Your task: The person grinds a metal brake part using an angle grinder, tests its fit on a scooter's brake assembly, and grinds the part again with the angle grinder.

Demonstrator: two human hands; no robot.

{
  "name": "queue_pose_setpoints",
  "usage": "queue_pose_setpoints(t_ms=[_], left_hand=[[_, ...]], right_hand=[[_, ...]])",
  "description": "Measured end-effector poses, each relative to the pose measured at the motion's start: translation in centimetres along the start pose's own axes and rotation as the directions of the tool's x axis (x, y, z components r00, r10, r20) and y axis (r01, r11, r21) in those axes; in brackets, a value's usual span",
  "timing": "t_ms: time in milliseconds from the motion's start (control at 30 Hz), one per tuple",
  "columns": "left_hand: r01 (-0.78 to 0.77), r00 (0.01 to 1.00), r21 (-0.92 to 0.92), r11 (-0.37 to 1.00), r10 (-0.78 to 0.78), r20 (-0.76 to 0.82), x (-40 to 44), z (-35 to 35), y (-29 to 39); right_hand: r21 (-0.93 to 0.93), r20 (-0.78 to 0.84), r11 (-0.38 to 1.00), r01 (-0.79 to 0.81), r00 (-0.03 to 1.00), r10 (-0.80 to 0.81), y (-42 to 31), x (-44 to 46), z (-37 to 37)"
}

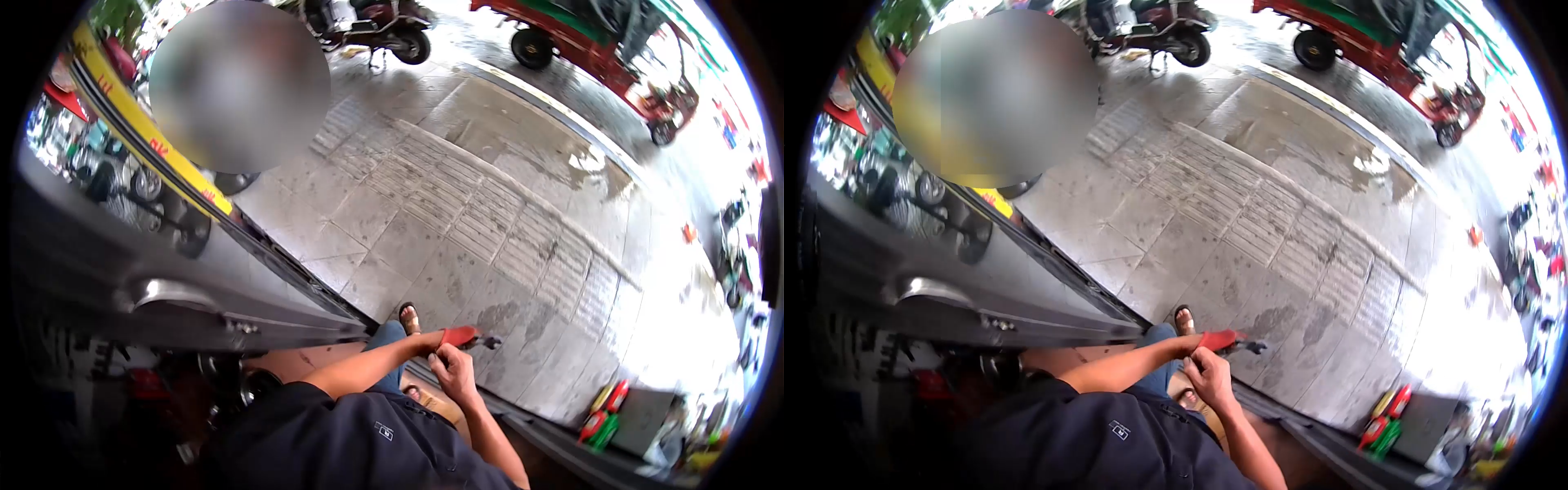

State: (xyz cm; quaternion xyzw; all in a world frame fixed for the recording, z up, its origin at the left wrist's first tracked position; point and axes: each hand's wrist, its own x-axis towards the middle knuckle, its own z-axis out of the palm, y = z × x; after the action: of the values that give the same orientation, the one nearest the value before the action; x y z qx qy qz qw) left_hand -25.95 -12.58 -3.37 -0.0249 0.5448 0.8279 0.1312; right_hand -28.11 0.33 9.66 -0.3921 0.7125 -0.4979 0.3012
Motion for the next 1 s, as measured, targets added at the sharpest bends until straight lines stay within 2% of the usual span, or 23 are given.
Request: queue_pose_setpoints(t_ms=[67, 133, 267, 333, 433, 500, 533, 567, 600, 633, 667, 700, 733, 767, 800, 867, 933, 967, 1000], left_hand=[[0.055, 0.998, 0.012, 0.998, -0.055, -0.003, 4.3, -2.9, -0.2], [0.079, 0.996, 0.03, 0.996, -0.078, -0.036, 8.7, -6.4, 0.8], [0.054, 0.991, 0.06, 0.997, -0.046, -0.126, 14.6, -12.7, 7.9], [0.003, 0.983, 0.086, 0.996, 0.012, -0.182, 16.0, -16.4, 13.6], [-0.127, 0.939, 0.176, 0.976, 0.175, -0.296, 16.6, -23.3, 22.9], [-0.238, 0.865, 0.249, 0.939, 0.322, -0.385, 14.5, -27.5, 29.1], [-0.267, 0.831, 0.278, 0.923, 0.366, -0.419, 12.9, -29.2, 31.7], [-0.248, 0.829, 0.279, 0.928, 0.352, -0.434, 10.2, -29.9, 34.9], [-0.112, 0.765, 0.389, 0.914, 0.329, -0.554, 7.6, -30.0, 38.2], [0.044, 0.683, 0.469, 0.882, 0.316, -0.658, 6.0, -30.5, 39.6], [0.061, 0.684, 0.465, 0.883, 0.302, -0.664, 5.5, -32.3, 39.4], [0.173, 0.584, 0.727, 0.664, 0.526, -0.618, 4.9, -33.9, 39.0], [0.301, 0.502, 0.88, 0.368, 0.723, -0.474, 4.6, -35.7, 39.4], [0.396, 0.528, 0.878, 0.27, 0.716, -0.458, 3.8, -37.5, 39.4], [0.408, 0.518, 0.87, 0.276, 0.715, -0.469, 3.0, -39.7, 39.6], [0.317, 0.556, 0.874, 0.368, 0.675, -0.485, 2.0, -44.1, 39.8], [0.412, 0.477, 0.776, 0.477, 0.613, -0.63, 2.2, -48.4, 37.2], [0.388, 0.526, 0.641, 0.662, 0.412, -0.744, 0.9, -49.7, 38.3], [0.447, 0.567, 0.557, 0.7, 0.26, -0.782, -0.3, -51.0, 38.6]], right_hand=[[-0.038, 0.025, 0.997, 0.072, 0.997, -0.072, 0.7, 4.8, -1.0], [-0.104, 0.107, 0.992, 0.075, 0.992, -0.064, 0.8, 9.7, -2.6], [-0.179, 0.227, 0.973, 0.143, 0.969, -0.101, -4.3, 20.3, -7.3], [-0.146, 0.26, 0.983, 0.108, 0.963, -0.067, -8.4, 25.7, -8.8], [-0.2, 0.33, 0.957, 0.21, 0.934, -0.136, -11.9, 32.7, -8.0], [-0.205, 0.447, 0.888, 0.411, 0.846, -0.288, -13.1, 36.3, -6.1], [-0.19, 0.454, 0.89, 0.414, 0.841, -0.294, -14.2, 38.2, -5.3], [-0.116, 0.521, 0.862, 0.493, 0.77, -0.369, -15.7, 40.4, -4.1], [-0.041, 0.577, 0.829, 0.557, 0.691, -0.435, -17.0, 42.4, -3.1], [-0.008, 0.609, 0.827, 0.562, 0.659, -0.442, -18.1, 44.5, -2.1], [0.024, 0.635, 0.821, 0.57, 0.626, -0.453, -18.9, 46.8, -0.9], [0.101, 0.645, 0.821, 0.563, 0.591, -0.484, -18.1, 48.6, 0.9], [0.105, 0.646, 0.825, 0.555, 0.593, -0.481, -18.2, 50.3, 2.0], [0.149, 0.653, 0.802, 0.578, 0.552, -0.519, -18.1, 52.3, 3.6], [0.189, 0.666, 0.777, 0.601, 0.503, -0.551, -17.9, 54.5, 4.8], [0.205, 0.703, 0.766, 0.609, 0.453, -0.549, -16.3, 58.5, 6.9], [0.187, 0.746, 0.808, 0.558, 0.455, -0.487, -16.1, 63.2, 9.0], [0.195, 0.762, 0.836, 0.512, 0.458, -0.458, -16.4, 64.8, 10.3], [0.165, 0.801, 0.849, 0.502, 0.434, -0.412, -17.2, 66.0, 11.1]])
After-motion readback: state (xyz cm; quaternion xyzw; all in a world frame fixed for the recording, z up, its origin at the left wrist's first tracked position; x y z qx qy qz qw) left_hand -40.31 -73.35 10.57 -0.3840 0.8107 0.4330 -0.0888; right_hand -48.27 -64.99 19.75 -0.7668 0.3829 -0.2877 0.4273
